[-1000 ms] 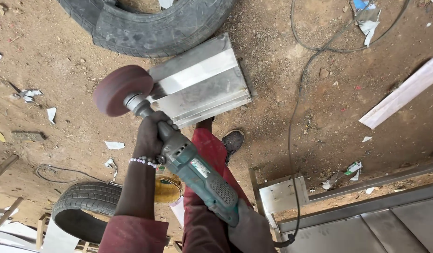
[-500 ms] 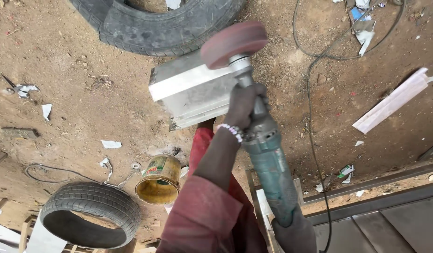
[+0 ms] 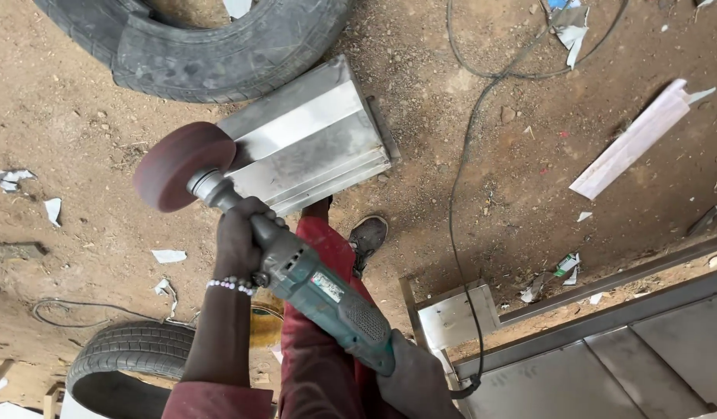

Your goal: Polishing a metal box using a handheld power tool with a buffing wheel

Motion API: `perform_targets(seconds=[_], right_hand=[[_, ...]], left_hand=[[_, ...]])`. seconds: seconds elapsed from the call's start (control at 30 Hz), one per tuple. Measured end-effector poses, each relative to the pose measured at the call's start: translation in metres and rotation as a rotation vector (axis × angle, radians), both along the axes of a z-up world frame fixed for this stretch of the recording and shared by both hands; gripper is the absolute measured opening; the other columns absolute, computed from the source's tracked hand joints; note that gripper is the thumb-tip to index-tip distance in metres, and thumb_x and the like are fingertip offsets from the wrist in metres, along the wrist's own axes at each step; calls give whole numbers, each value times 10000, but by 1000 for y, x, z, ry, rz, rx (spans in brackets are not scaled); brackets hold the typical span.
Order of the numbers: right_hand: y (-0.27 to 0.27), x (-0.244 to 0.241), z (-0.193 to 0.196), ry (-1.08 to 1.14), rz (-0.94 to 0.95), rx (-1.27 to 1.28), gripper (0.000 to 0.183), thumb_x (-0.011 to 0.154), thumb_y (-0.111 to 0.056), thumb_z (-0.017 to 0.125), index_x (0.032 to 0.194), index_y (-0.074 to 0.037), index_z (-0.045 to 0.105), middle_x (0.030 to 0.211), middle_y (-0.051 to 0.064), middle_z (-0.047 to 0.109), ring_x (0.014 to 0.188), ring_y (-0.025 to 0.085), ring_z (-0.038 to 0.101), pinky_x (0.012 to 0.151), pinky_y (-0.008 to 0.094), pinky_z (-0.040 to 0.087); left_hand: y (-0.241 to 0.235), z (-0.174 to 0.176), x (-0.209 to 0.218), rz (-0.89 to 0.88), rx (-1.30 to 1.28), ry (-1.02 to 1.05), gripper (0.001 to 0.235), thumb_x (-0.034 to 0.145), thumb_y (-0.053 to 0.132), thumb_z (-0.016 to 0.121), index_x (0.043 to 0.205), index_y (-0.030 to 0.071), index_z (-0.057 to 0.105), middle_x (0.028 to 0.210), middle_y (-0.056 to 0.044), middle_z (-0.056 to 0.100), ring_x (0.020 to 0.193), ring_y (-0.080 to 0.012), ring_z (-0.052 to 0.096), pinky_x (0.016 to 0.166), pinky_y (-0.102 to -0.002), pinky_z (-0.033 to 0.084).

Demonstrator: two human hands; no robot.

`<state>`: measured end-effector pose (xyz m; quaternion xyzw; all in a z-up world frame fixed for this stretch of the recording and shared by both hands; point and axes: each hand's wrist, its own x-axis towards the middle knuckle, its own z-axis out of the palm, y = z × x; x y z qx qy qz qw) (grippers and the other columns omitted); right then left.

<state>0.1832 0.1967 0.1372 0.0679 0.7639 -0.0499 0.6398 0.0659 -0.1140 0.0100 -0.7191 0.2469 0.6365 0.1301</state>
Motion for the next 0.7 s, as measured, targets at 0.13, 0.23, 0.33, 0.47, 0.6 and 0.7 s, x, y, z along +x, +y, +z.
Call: perform_targets(seconds=[0.13,0.23,0.33,0.47,0.6,0.7], right_hand=[[26,29,-7,18,20,88,494,747,-431,652,1172,-212,529,861,147,736,896,451,717,823,578,556],[71,52,-7,189,-74,195,663,695,-509,761,1279,-241,598,958,149,776,945,444,713,847,558,550],[79,13,8,136,-117,368,589,679,-433,731,1168,-121,631,906,183,780,897,431,737,793,547,567],[75,-2,8,179,-166,406,624,676,-431,751,1205,-141,592,918,239,767,945,494,688,803,577,541],[68,20,-4,135,-35,264,630,705,-425,697,1284,-210,572,942,171,769,943,470,701,844,576,543],[42,19,-10,80,50,118,562,719,-406,664,1244,-228,571,948,125,763,940,441,704,868,559,547]], left_hand=[[13,-63,48,-1183,-500,375,375,515,33,892,822,160,719,763,3,726,707,-104,678,651,-259,555],[82,-33,-37,-247,50,197,105,661,17,646,658,98,579,581,-63,563,493,-171,570,419,-350,459],[130,1,-98,-163,154,340,164,754,-27,647,867,42,548,619,-111,607,488,-210,585,444,-360,543],[136,0,-107,-168,207,264,109,764,-23,635,840,12,565,619,-144,602,448,-243,562,418,-368,512],[96,-22,-42,-61,96,285,133,702,1,657,776,58,563,592,-107,600,461,-226,588,433,-375,533],[46,-24,7,65,42,177,118,683,-6,648,743,53,566,616,-121,596,505,-257,606,500,-391,548]])
